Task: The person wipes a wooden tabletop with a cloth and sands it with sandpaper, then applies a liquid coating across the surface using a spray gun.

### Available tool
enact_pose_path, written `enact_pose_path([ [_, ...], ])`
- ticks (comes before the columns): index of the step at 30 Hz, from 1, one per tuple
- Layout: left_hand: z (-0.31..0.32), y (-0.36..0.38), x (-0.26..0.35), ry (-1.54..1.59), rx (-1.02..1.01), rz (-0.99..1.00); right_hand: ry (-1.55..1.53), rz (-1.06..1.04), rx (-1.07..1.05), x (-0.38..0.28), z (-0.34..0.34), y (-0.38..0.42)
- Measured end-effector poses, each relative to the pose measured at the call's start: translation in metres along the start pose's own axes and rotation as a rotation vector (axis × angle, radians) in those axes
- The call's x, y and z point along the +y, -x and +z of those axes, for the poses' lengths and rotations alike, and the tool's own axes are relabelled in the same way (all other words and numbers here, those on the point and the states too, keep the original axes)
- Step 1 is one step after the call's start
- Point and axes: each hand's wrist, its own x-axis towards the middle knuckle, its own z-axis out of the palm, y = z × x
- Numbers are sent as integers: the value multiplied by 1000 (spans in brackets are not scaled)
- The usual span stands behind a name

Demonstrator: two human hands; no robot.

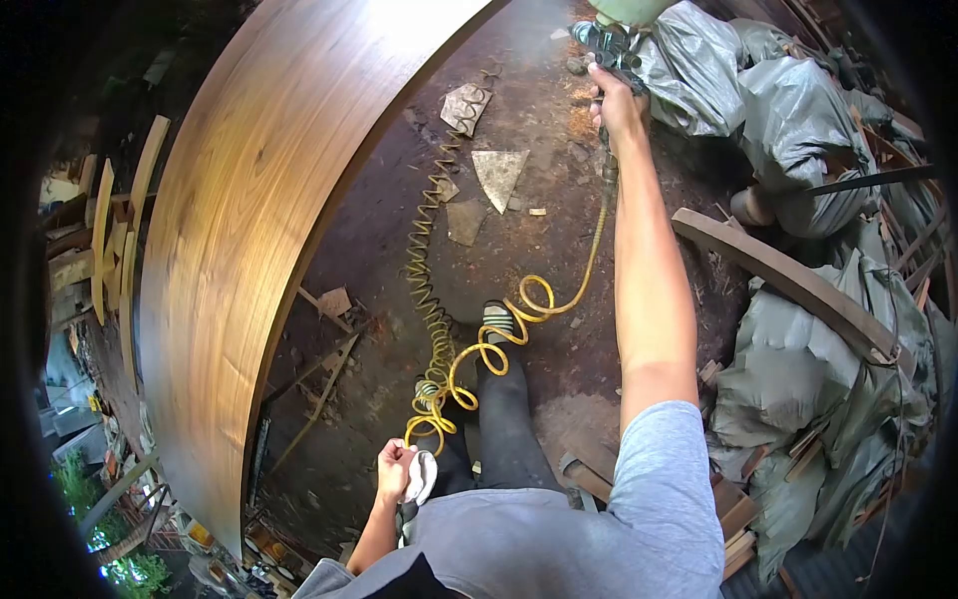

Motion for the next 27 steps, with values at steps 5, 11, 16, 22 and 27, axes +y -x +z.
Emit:
enact_pose_path([
  [5, -3, 0, -9, -4, -4, -1, -30, 13, -53, 10, 4, 19],
  [11, -31, -4, -25, 0, 5, 44, -53, 52, -81, 21, 6, 61],
  [16, -63, -2, -34, 11, 4, 44, -61, 78, -95, 27, 11, 99],
  [22, -95, 4, -51, 11, 15, 69, -100, 76, -113, 43, 25, 151],
  [27, -122, 9, -68, 5, 3, 92, -100, 97, -136, 54, 37, 195],
])
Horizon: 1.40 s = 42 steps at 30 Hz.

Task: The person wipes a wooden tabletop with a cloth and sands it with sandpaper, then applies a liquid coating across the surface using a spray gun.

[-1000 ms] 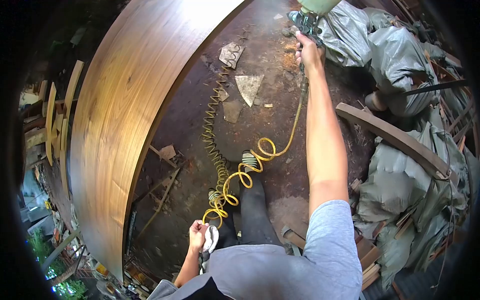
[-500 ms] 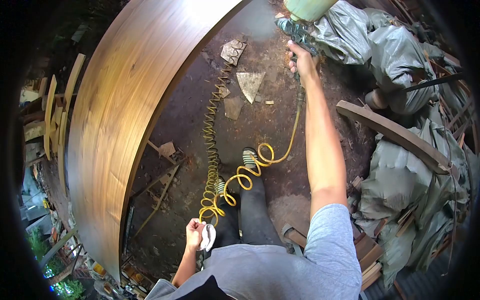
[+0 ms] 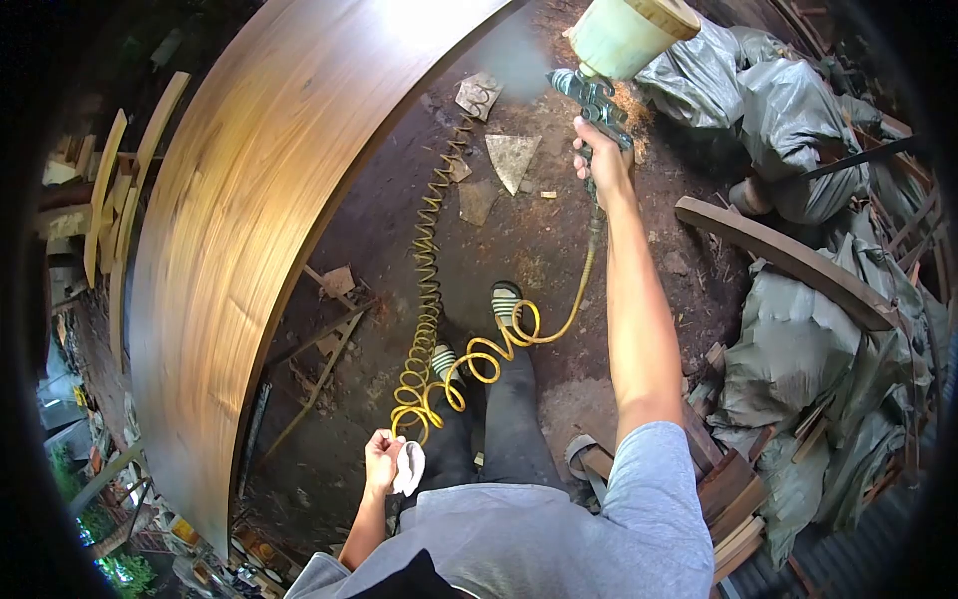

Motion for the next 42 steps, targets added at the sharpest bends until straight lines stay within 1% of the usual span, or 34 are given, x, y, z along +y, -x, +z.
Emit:
enact_pose_path([
  [12, -87, 4, -28, 2, -60, 17, 19, -1, -6, 43, 42, 97],
  [16, -116, 2, -39, -6, -65, 18, -16, 35, -13, 62, 57, 129],
  [18, -130, 0, -45, -93, -67, 51, -9, 31, -6, 69, 65, 147],
  [20, -140, 0, -52, -87, -58, 55, -19, 30, -17, 75, 71, 160],
  [22, -151, 0, -60, -39, -98, 61, -25, 35, -28, 83, 77, 176],
  [26, -164, 2, -74, -65, -95, 25, -18, 17, -38, 92, 86, 208],
  [29, -171, 2, -89, -124, -91, 91, -34, 20, -59, 98, 92, 234],
  [32, -175, 14, -103, -74, -88, 46, -9, 26, -87, 107, 95, 253],
  [36, -199, 26, -158, -167, -27, 158, 7, -5, -95, 126, 106, 288],
  [37, -203, 33, -170, -100, -15, 144, 2, -23, -127, 132, 108, 296],
  [38, -209, 39, -181, -97, -6, 142, 28, -20, -120, 136, 112, 305],
  [41, -230, 66, -209, -145, 43, 163, -21, -33, -180, 157, 118, 327],
  [42, -236, 75, -213, -212, 46, 172, -26, -26, -177, 163, 122, 335],
])
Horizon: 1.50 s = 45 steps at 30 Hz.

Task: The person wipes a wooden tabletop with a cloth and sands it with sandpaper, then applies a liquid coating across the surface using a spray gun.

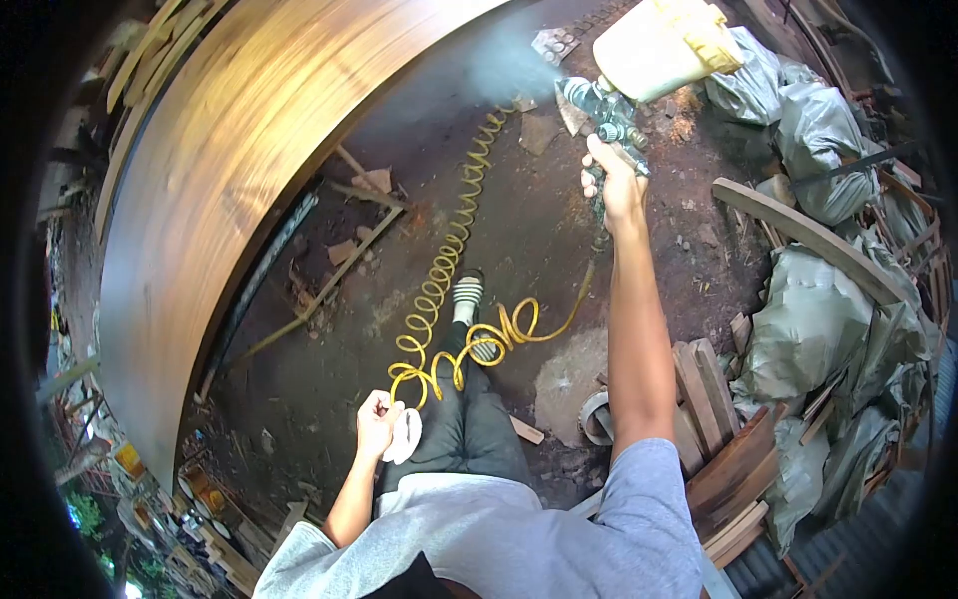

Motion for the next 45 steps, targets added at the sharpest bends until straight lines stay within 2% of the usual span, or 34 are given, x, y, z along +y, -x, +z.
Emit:
enact_pose_path([
  [11, -72, 64, -49, -58, 55, -27, 15, 7, -28, 38, 64, 91],
  [20, -159, 72, -104, 16, -38, -66, 61, -9, -18, 70, 125, 172],
  [22, -184, 72, -118, -139, -49, -30, 61, -18, -44, 83, 137, 186],
  [31, -274, 74, -165, -177, -110, 38, 80, -61, -10, 122, 203, 266],
  [33, -290, 76, -169, -188, -134, -2, 65, -66, 8, 127, 217, 281],
  [40, -322, 86, -219, -36, -141, 21, 51, -91, -25, 148, 246, 325],
  [43, -330, 97, -228, 5, -165, -49, 51, -52, -27, 154, 255, 343],
  [45, -334, 104, -244, 31, -155, -9, 58, -52, -35, 159, 263, 357],
])
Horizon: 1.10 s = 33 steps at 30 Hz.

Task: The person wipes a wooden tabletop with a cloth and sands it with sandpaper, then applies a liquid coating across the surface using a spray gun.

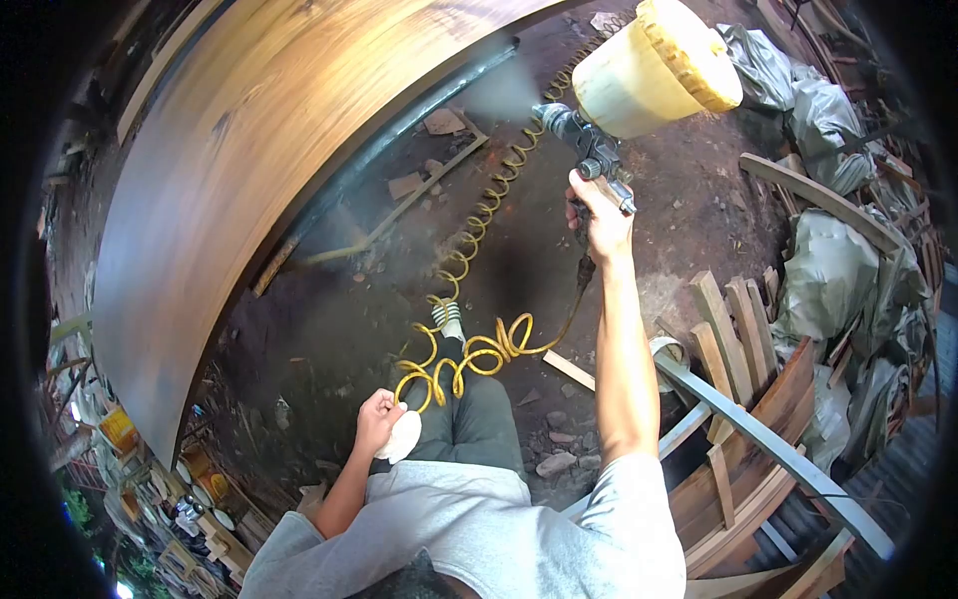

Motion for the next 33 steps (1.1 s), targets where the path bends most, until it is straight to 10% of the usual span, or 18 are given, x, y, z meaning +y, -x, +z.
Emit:
enact_pose_path([
  [33, -218, 215, -248, -46, 215, -71, 55, 25, -125, 112, 210, 282],
])
